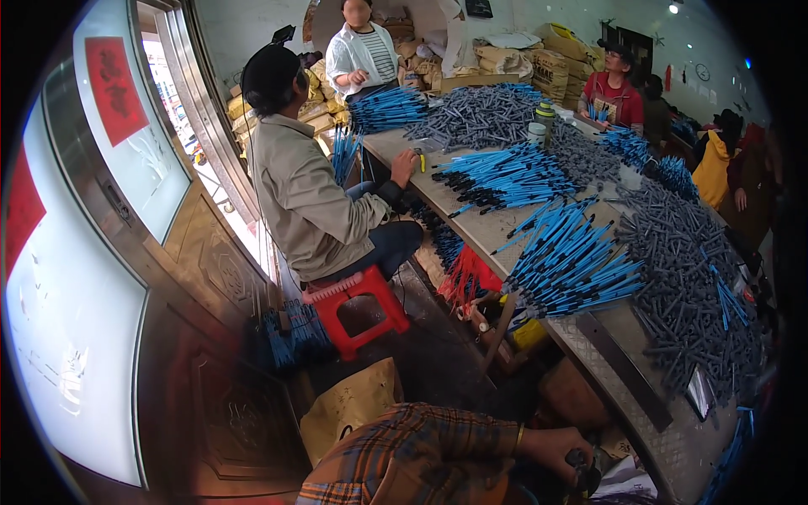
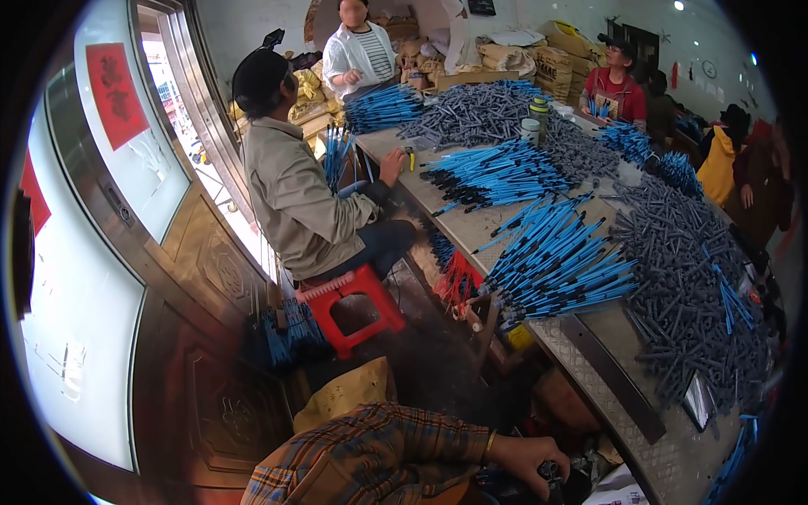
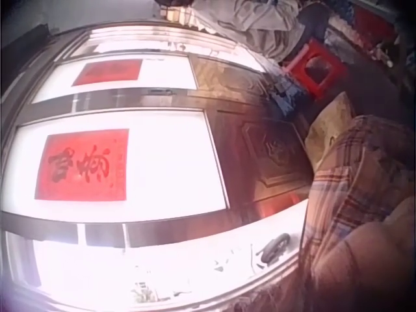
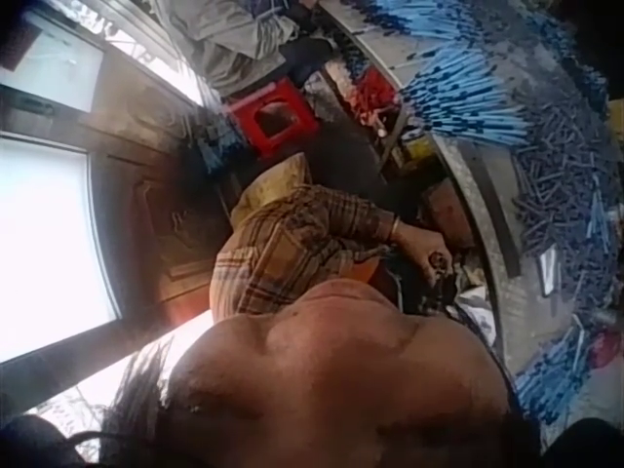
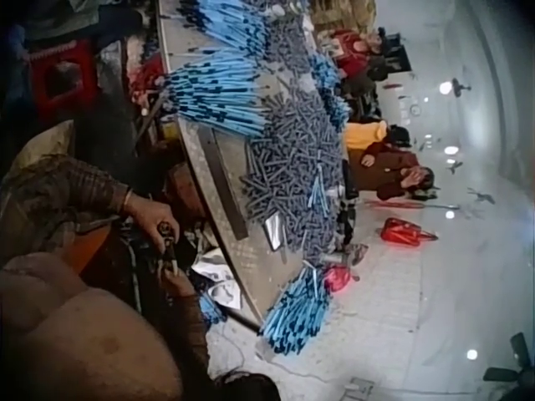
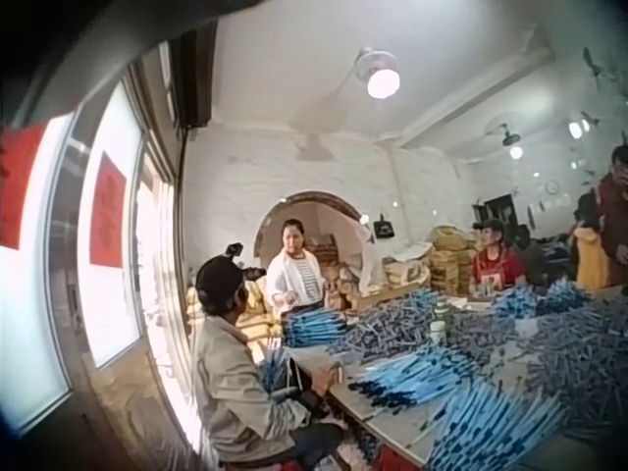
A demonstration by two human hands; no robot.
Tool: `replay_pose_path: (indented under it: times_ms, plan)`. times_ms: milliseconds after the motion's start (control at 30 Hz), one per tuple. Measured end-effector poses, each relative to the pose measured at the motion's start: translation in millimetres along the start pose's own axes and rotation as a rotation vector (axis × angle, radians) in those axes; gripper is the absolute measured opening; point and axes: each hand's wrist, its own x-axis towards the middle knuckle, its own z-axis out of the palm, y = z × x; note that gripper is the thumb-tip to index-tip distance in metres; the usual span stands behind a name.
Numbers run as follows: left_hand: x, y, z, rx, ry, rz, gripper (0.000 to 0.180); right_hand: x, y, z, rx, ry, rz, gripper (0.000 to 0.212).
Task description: The person bundles blue plastic strips and uses pliers to secure or trim them.
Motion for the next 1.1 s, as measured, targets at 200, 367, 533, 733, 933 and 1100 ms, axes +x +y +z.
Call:
replay_pose_path:
  times_ms: [200, 367, 533, 733, 933, 1100]
  plan:
    - [0, 0, 1, -0.026, -0.004, 0.011, 0.032, -6, -16, 10, 0.010, 0.029, 0.103, 0.039]
    - [-2, 3, -1, -0.013, 0.015, 0.004, 0.030, -6, -28, 20, -0.053, 0.036, 0.126, 0.036]
    - [-1, -3, -2, -0.020, 0.010, 0.019, 0.027, 1, -6, 8, 0.054, 0.109, 0.011, 0.032]
    - [-1, -5, -2, -0.002, -0.003, 0.007, 0.030, 3, -7, 2, -0.268, 0.034, -0.085, 0.034]
    - [-1, 0, -1, -0.013, -0.019, 0.001, 0.030, -8, -38, 30, -0.232, -0.014, 0.009, 0.036]
    - [-3, 9, -2, 0.000, -0.018, 0.009, 0.029, -5, -25, 24, -0.230, 0.137, 0.028, 0.035]
